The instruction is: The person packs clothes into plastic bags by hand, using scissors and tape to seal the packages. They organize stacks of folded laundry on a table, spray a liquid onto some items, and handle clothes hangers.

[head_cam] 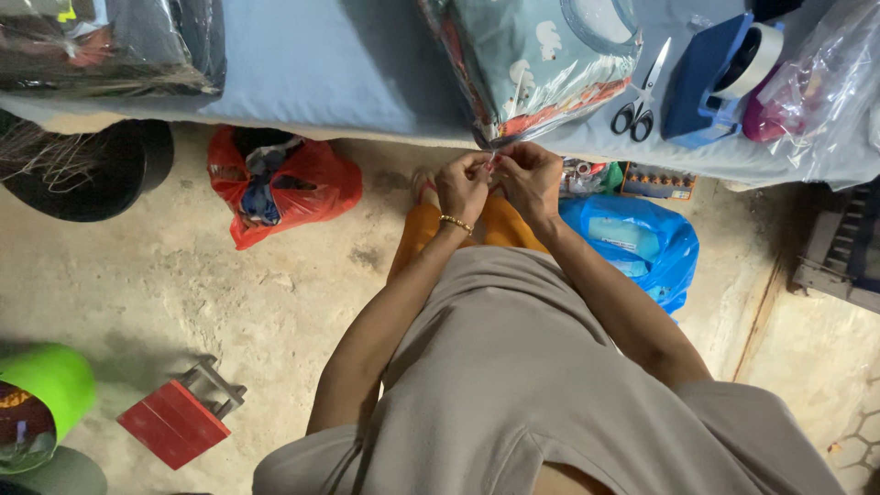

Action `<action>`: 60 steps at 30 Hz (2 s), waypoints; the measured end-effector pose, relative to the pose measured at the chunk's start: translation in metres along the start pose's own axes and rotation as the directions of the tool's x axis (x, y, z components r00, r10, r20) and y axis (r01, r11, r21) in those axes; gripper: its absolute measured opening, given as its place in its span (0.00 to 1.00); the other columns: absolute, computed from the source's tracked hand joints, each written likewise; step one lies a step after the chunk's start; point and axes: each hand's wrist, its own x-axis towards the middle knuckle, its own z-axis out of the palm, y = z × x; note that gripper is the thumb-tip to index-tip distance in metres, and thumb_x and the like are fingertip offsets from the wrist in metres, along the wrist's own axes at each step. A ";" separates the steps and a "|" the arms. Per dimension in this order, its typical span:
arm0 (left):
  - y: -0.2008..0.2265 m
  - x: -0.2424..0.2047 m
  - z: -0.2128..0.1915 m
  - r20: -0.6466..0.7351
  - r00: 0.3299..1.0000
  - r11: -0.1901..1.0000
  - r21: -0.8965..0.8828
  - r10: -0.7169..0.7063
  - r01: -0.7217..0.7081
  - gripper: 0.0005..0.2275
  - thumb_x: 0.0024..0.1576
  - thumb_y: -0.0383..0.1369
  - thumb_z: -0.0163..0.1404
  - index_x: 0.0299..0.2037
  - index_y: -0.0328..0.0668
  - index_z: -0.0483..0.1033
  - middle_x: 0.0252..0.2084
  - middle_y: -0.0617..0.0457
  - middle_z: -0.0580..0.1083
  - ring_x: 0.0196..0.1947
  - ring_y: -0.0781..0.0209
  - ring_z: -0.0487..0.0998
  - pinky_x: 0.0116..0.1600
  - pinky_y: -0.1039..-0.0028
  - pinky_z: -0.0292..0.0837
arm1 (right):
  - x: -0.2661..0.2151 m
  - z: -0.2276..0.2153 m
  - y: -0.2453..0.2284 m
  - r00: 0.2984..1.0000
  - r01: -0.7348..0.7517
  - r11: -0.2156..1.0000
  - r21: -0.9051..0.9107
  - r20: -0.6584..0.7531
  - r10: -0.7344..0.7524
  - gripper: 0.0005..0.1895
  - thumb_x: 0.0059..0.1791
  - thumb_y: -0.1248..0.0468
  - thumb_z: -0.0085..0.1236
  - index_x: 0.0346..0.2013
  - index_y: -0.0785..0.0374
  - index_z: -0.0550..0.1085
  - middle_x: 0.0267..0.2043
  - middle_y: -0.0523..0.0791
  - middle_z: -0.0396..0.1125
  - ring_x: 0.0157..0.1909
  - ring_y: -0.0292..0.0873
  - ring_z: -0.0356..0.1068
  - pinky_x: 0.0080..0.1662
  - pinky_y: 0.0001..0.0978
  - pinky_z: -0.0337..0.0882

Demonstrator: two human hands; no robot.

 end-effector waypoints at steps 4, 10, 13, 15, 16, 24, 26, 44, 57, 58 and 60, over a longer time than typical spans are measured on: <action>-0.024 0.003 0.009 0.055 0.991 0.950 -0.283 -0.123 0.134 0.03 0.56 0.18 0.54 0.38 0.30 0.77 0.31 0.49 0.80 0.29 0.66 0.81 0.35 0.76 0.80 | 0.001 -0.002 0.006 1.000 -0.027 1.000 -0.001 0.013 0.027 0.04 0.51 0.71 0.59 0.34 0.72 0.77 0.28 0.44 0.73 0.24 0.33 0.70 0.27 0.24 0.69; -0.067 0.012 0.022 0.120 0.963 0.828 -0.492 -0.243 0.270 0.07 0.55 0.17 0.54 0.40 0.29 0.69 0.32 0.45 0.79 0.29 0.59 0.82 0.34 0.72 0.83 | 0.008 -0.006 0.020 0.986 -0.153 0.975 0.164 0.089 0.140 0.08 0.53 0.68 0.59 0.35 0.73 0.77 0.27 0.45 0.72 0.24 0.36 0.68 0.27 0.26 0.67; -0.066 0.015 0.024 0.089 0.960 0.852 -0.443 -0.267 0.278 0.12 0.54 0.18 0.54 0.43 0.32 0.64 0.31 0.44 0.78 0.27 0.59 0.81 0.31 0.70 0.82 | 0.015 -0.008 0.026 0.968 -0.201 0.937 0.287 0.203 0.145 0.06 0.52 0.70 0.58 0.34 0.74 0.76 0.28 0.47 0.72 0.25 0.39 0.71 0.30 0.29 0.72; -0.057 0.013 0.024 0.095 0.959 0.829 -0.484 -0.266 0.278 0.17 0.52 0.18 0.55 0.44 0.36 0.59 0.29 0.44 0.77 0.25 0.59 0.81 0.30 0.70 0.82 | 0.024 -0.012 0.033 0.958 -0.231 0.927 0.294 0.234 0.164 0.06 0.51 0.71 0.58 0.33 0.74 0.75 0.26 0.47 0.70 0.23 0.40 0.70 0.30 0.31 0.74; -0.053 0.010 0.024 0.077 0.953 0.843 -0.450 -0.294 0.296 0.17 0.53 0.19 0.56 0.44 0.35 0.59 0.28 0.44 0.77 0.25 0.59 0.81 0.29 0.69 0.81 | 0.027 -0.012 0.038 0.962 -0.231 0.945 0.231 0.200 0.186 0.05 0.51 0.72 0.57 0.33 0.74 0.75 0.25 0.47 0.69 0.23 0.39 0.69 0.29 0.31 0.73; -0.055 0.012 0.023 0.086 0.955 0.853 -0.434 -0.283 0.292 0.17 0.52 0.17 0.55 0.45 0.31 0.59 0.28 0.43 0.77 0.25 0.57 0.81 0.29 0.66 0.84 | 0.041 -0.016 0.045 0.885 -0.421 0.879 0.223 0.313 0.345 0.06 0.52 0.72 0.51 0.40 0.72 0.75 0.34 0.49 0.73 0.29 0.41 0.69 0.31 0.33 0.67; -0.056 0.013 0.019 0.126 0.955 0.807 -0.512 -0.270 0.296 0.18 0.51 0.16 0.55 0.45 0.33 0.59 0.31 0.45 0.78 0.27 0.58 0.83 0.31 0.67 0.84 | 0.043 -0.015 0.035 0.800 -0.546 0.801 0.244 0.437 0.412 0.11 0.53 0.66 0.49 0.44 0.72 0.75 0.42 0.49 0.76 0.33 0.41 0.70 0.36 0.32 0.69; -0.053 0.047 -0.032 0.581 0.700 0.710 -0.274 -0.416 0.649 0.06 0.60 0.40 0.58 0.38 0.52 0.84 0.33 0.67 0.77 0.34 0.77 0.73 0.38 0.82 0.65 | 0.040 -0.028 0.068 0.744 -0.631 0.715 0.301 0.497 0.447 0.09 0.55 0.60 0.53 0.32 0.59 0.72 0.26 0.40 0.64 0.34 0.45 0.70 0.40 0.34 0.69; -0.061 0.029 0.009 0.381 0.889 0.742 -0.513 -0.255 0.433 0.13 0.60 0.38 0.59 0.33 0.34 0.81 0.25 0.57 0.76 0.20 0.69 0.74 0.26 0.81 0.68 | 0.020 -0.013 0.080 0.961 -0.164 0.952 0.259 0.259 0.096 0.11 0.58 0.63 0.49 0.36 0.64 0.75 0.30 0.39 0.68 0.33 0.35 0.66 0.41 0.31 0.71; -0.065 0.030 0.009 0.335 0.913 0.810 -0.452 -0.234 0.373 0.13 0.59 0.38 0.59 0.34 0.33 0.82 0.27 0.56 0.78 0.23 0.70 0.76 0.27 0.81 0.69 | 0.016 -0.012 0.074 0.977 -0.031 0.998 0.050 0.213 0.020 0.10 0.58 0.64 0.49 0.36 0.65 0.75 0.29 0.41 0.69 0.32 0.37 0.66 0.39 0.32 0.70; -0.065 0.034 0.008 0.246 0.955 0.919 -0.311 -0.167 0.241 0.13 0.58 0.37 0.60 0.37 0.31 0.83 0.31 0.53 0.81 0.28 0.71 0.78 0.31 0.82 0.71 | 0.006 -0.011 0.060 0.972 0.214 0.901 -0.378 0.174 -0.158 0.10 0.57 0.65 0.49 0.38 0.67 0.76 0.27 0.45 0.69 0.30 0.41 0.67 0.36 0.35 0.69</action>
